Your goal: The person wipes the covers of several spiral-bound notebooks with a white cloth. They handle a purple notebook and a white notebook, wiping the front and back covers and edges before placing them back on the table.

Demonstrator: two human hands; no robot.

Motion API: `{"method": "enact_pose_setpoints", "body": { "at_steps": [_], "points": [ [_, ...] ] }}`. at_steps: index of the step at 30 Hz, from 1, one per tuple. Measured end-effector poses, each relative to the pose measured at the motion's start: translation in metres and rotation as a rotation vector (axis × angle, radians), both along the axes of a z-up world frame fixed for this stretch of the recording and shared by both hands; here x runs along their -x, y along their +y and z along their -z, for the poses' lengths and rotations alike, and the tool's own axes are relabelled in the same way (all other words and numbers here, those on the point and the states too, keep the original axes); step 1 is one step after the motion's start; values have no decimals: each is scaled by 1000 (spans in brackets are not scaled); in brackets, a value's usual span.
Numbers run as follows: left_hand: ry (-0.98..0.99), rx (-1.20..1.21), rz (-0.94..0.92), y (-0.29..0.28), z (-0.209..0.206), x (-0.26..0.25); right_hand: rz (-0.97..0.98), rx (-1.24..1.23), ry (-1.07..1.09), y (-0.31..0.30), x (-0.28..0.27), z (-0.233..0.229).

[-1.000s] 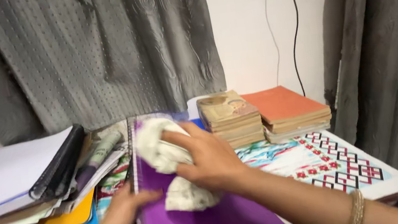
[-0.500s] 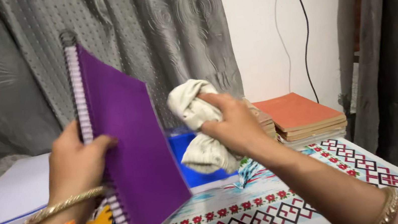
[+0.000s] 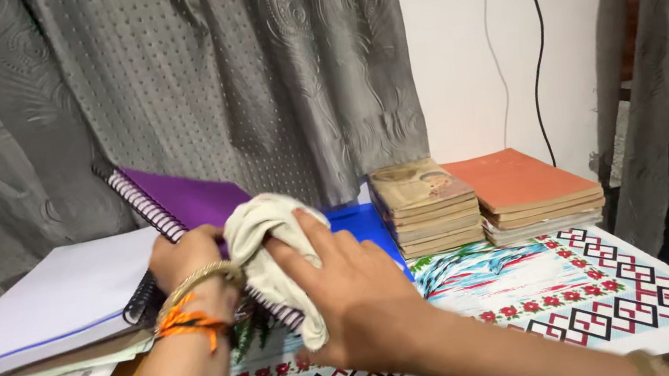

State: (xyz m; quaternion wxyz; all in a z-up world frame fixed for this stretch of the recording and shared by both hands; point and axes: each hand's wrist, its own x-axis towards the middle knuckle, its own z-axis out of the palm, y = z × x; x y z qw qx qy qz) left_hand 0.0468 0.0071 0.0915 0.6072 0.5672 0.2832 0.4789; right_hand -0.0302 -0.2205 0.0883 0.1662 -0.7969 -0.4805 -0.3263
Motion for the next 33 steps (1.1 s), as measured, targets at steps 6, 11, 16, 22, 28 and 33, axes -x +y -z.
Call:
{"method": "enact_pose_setpoints", "body": {
  "at_steps": [6,11,16,22,28,33],
  "points": [
    [-275,397,346,-14,-8,-13,-16,-294,-239,-6,-32,-5],
    [-321,320,779,-21,-7,-11,-201,-664,-191,-32,-57,-31],
    [125,157,670,-25,21,-13,-405,-1096,416,-51,-64,-58],
    [-191,358,744,-34,44,5,-540,-1520,1048,-66,-107,-39],
    [-181,292,655,-14,41,31,-305,-1307,1426,-58,-106,28],
    [-86,225,634,-5,87,21,109,-567,1311,-90,-106,46]
  ]
}}
